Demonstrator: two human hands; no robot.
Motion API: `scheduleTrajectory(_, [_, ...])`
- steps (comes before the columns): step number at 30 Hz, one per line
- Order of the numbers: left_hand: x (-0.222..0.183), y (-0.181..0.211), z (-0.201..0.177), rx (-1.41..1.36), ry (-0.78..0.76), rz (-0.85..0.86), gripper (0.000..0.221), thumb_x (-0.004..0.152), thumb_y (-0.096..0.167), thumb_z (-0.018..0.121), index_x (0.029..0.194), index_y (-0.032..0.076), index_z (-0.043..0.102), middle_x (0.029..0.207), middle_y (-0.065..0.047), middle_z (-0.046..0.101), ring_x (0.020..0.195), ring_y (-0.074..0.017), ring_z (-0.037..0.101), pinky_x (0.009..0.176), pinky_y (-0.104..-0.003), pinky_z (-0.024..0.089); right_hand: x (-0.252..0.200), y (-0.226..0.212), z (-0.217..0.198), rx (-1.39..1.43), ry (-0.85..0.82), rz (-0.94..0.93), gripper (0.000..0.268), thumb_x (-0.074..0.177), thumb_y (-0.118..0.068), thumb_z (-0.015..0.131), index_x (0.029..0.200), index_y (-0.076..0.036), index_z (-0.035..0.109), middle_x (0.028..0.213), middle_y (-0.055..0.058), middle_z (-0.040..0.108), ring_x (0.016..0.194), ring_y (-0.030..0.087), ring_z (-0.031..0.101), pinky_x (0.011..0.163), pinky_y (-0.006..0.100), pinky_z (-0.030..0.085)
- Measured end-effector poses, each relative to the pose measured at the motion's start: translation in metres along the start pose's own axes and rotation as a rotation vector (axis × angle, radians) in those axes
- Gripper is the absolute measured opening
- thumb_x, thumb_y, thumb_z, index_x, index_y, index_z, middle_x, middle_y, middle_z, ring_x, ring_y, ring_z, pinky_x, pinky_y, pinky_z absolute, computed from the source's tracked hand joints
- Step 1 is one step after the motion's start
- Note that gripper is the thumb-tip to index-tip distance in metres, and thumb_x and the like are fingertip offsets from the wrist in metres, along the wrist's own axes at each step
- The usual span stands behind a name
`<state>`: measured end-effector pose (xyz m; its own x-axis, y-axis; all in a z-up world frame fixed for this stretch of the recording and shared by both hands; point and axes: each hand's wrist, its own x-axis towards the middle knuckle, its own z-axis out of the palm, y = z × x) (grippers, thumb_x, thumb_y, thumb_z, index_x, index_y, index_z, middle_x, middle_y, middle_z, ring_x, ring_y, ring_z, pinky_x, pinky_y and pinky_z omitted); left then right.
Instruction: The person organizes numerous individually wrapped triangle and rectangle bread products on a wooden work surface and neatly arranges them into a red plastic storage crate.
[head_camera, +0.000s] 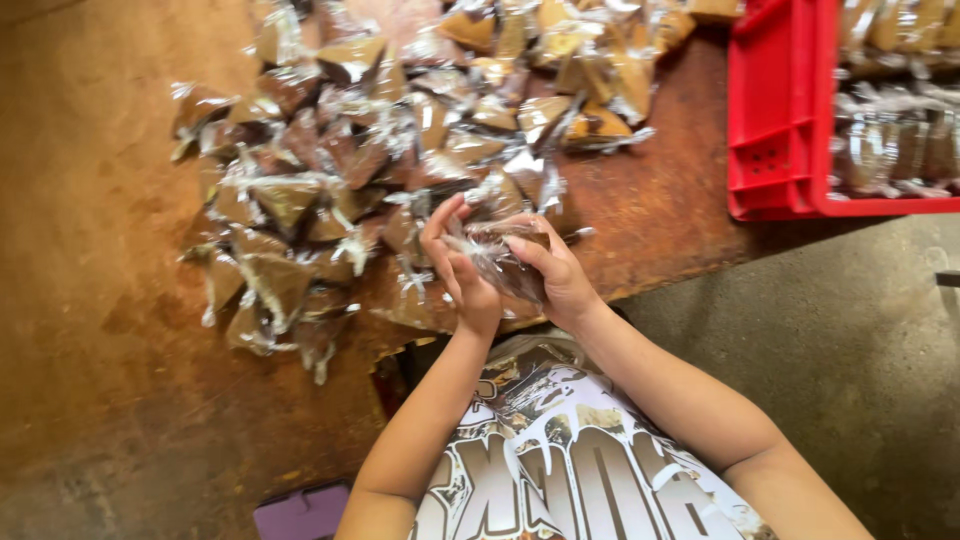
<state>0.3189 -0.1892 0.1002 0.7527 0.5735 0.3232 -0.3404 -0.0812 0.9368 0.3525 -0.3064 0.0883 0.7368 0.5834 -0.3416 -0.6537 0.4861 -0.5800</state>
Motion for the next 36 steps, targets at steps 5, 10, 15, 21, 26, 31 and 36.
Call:
scheduleTrajectory(5, [-0.029,0.008,0.093,0.217,-0.163,0.023,0.034,0.106,0.034,0.06,0.094,0.002,0.059,0.095,-0.006,0.059,0.09,-0.0189,0.055,0.084,-0.032,0.044,-0.054,-0.048,-0.072,0.012,0.011,-0.059,0.037,0.103,-0.02,0.065,0.132,-0.002,0.05,0.121,0.012,0.058,0.112,0.018,0.058,0.1,0.034,0.049])
scheduleTrajectory(10, [-0.072,-0.014,0.187,-0.041,-0.078,-0.227,0.036,0.108,0.019,0.058,0.076,0.005,0.051,0.075,0.002,0.051,0.071,-0.0066,0.044,0.066,-0.025,0.038,-0.109,-0.122,-0.142,-0.294,-0.085,-0.199,0.054,0.095,-0.021,0.066,0.141,-0.004,0.044,0.135,0.011,0.055,0.128,0.018,0.054,0.113,0.034,0.043])
scheduleTrajectory(15, [-0.111,-0.032,0.265,-0.208,-0.031,-0.325,0.036,0.114,0.022,0.052,0.081,0.007,0.051,0.078,0.001,0.051,0.076,-0.0057,0.045,0.071,-0.024,0.039,-0.135,-0.176,-0.209,-0.258,-0.088,-0.189,0.058,0.092,-0.02,0.07,0.141,-0.005,0.044,0.137,0.011,0.056,0.13,0.02,0.055,0.116,0.036,0.043])
scheduleTrajectory(21, [-0.116,-0.038,0.324,-0.049,-0.242,-0.271,0.03,0.114,0.026,0.051,0.094,0.006,0.061,0.091,-0.001,0.058,0.082,-0.0091,0.054,0.074,-0.024,0.046,-0.157,-0.227,-0.248,-0.293,0.075,-0.127,0.055,0.086,-0.019,0.076,0.134,-0.01,0.051,0.124,0.012,0.059,0.109,0.023,0.062,0.094,0.041,0.054])
scheduleTrajectory(26, [-0.076,-0.032,0.356,0.289,-0.537,-0.088,0.018,0.106,0.02,0.059,0.114,0.004,0.063,0.109,-0.009,0.066,0.098,-0.0185,0.068,0.088,-0.032,0.055,-0.165,-0.285,-0.299,-0.436,0.271,-0.316,0.044,0.088,-0.02,0.076,0.125,-0.018,0.053,0.123,0.009,0.063,0.113,0.025,0.066,0.095,0.041,0.064])
scheduleTrajectory(31, [-0.03,-0.057,0.397,0.443,-0.736,-0.099,0.021,0.105,0.013,0.058,0.124,0.006,0.062,0.12,-0.012,0.068,0.103,-0.0241,0.071,0.092,-0.035,0.058,-0.17,-0.342,-0.369,-0.489,0.446,-0.618,0.043,0.096,-0.01,0.074,0.13,-0.017,0.05,0.133,0.006,0.06,0.125,0.022,0.064,0.102,0.04,0.062])
scheduleTrajectory(36, [-0.016,-0.105,0.434,0.589,-0.872,0.091,0.029,0.101,0.015,0.058,0.127,0.003,0.065,0.119,-0.016,0.069,0.112,-0.0352,0.067,0.097,-0.044,0.053,-0.176,-0.362,-0.416,-0.458,0.519,-0.731,0.039,0.101,-0.008,0.072,0.133,-0.013,0.049,0.122,0.007,0.058,0.104,0.018,0.061,0.085,0.032,0.064])
